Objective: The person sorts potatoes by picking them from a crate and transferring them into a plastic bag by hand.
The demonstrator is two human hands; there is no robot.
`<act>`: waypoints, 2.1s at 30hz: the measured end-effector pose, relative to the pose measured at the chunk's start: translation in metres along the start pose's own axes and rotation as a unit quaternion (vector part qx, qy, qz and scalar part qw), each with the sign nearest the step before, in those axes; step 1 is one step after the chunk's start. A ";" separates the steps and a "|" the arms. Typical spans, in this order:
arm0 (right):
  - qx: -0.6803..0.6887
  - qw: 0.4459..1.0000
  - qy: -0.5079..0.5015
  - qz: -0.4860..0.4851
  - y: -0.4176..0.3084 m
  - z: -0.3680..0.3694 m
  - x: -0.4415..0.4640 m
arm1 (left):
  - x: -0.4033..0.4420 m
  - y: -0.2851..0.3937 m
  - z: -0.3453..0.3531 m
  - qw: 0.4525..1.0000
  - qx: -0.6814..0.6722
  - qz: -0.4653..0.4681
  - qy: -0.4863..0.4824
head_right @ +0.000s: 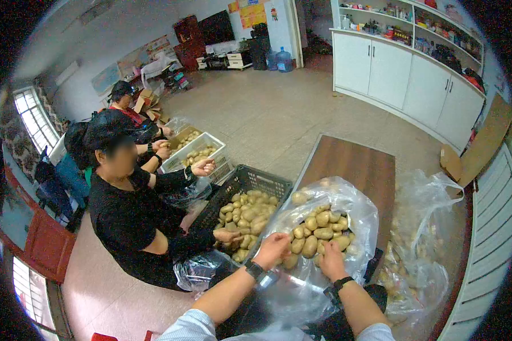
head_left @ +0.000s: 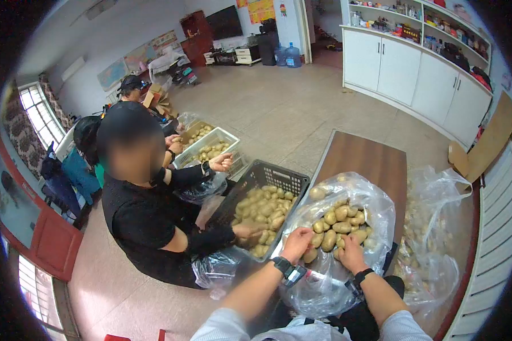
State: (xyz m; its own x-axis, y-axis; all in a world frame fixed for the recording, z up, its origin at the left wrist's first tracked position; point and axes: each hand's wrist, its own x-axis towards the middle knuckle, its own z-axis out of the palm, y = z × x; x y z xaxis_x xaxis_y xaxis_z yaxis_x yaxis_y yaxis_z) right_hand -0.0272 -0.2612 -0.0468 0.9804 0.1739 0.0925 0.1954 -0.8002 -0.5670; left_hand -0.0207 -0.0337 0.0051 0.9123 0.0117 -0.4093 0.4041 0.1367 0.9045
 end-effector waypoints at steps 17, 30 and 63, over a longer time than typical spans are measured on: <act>0.543 0.802 -0.164 0.185 -0.059 -0.008 -0.013 | -0.028 0.019 0.024 0.983 0.161 -0.033 -0.077; 0.116 0.990 -0.061 -0.059 -0.063 -0.026 -0.022 | -0.009 0.007 0.013 0.970 0.059 -0.124 -0.199; -0.176 0.976 -0.125 -0.032 -0.008 0.018 -0.049 | 0.079 -0.013 -0.134 0.976 0.129 -0.082 0.158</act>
State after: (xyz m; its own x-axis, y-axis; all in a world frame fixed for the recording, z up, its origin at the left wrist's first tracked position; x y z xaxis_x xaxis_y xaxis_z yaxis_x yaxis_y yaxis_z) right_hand -0.0776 -0.2527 -0.0618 0.9379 0.3292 -0.1096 0.2951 -0.9230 -0.2469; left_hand 0.0367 0.0980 -0.0550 0.7847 0.3210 -0.5304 0.5828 -0.0905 0.8075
